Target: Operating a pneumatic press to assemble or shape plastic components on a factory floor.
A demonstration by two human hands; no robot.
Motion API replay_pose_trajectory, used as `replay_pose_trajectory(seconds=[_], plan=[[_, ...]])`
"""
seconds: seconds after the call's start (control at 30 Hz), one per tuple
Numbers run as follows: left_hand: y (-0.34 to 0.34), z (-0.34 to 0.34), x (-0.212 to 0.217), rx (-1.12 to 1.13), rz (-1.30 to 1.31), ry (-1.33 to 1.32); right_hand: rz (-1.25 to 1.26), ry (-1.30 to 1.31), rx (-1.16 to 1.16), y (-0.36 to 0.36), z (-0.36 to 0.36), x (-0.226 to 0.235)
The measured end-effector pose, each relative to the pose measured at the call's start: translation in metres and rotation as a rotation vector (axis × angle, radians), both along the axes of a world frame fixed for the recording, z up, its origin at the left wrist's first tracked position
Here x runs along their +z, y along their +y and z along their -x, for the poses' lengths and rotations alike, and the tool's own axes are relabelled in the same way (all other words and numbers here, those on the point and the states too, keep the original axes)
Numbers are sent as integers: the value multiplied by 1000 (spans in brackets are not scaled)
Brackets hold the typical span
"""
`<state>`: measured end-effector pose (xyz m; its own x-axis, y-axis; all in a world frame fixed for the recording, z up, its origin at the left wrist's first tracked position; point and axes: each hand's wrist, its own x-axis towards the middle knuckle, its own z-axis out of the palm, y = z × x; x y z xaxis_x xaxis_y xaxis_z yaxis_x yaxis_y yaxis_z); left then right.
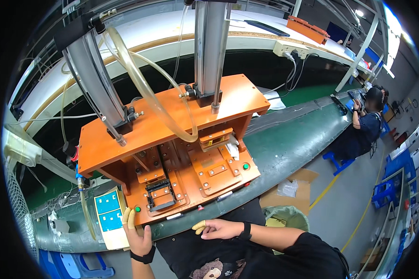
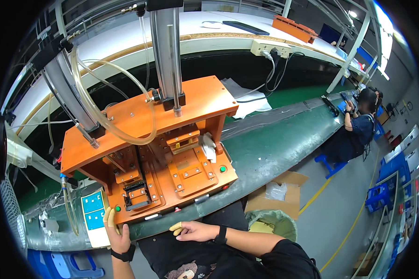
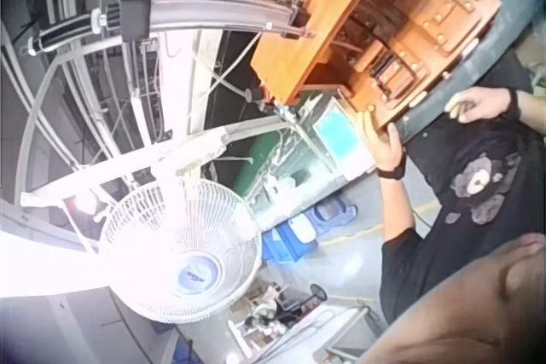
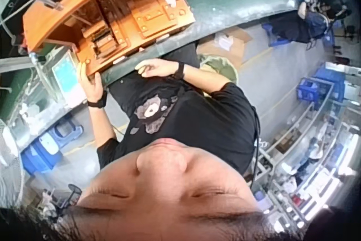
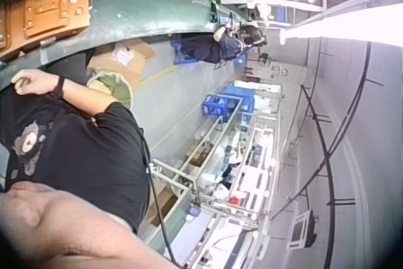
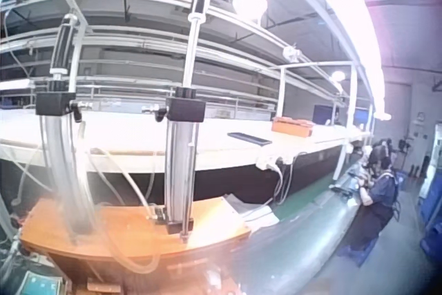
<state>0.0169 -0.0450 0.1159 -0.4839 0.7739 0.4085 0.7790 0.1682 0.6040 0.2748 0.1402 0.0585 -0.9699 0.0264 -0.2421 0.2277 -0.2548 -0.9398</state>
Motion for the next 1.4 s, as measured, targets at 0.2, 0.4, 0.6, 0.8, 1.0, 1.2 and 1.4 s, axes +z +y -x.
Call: replay_pose_trajectory(seconds=[0.2, 0.4, 0.6, 0.8, 1.0, 1.2, 1.4], plan=[[16, 5, -32, 74, -179, -142, -131, 4, -59, -7, 0, -1], [29, 16, -46, 139, -374, -456, -515, 224, -67, -4, 22, 49], [45, 11, -52, 206, -476, -538, -679, 483, -206, 11, 40, 124], [46, 7, -53, 175, -586, -674, -1049, 734, -344, 20, 63, 168], [48, 5, -50, 111, -630, -733, -1428, 588, -375, 23, 84, 173], [47, 6, -55, 181, -607, -639, -1573, 466, -319, 35, 99, 141], [49, 10, -60, 191, -589, -622, -1384, 634, -350, 47, 82, 170]])
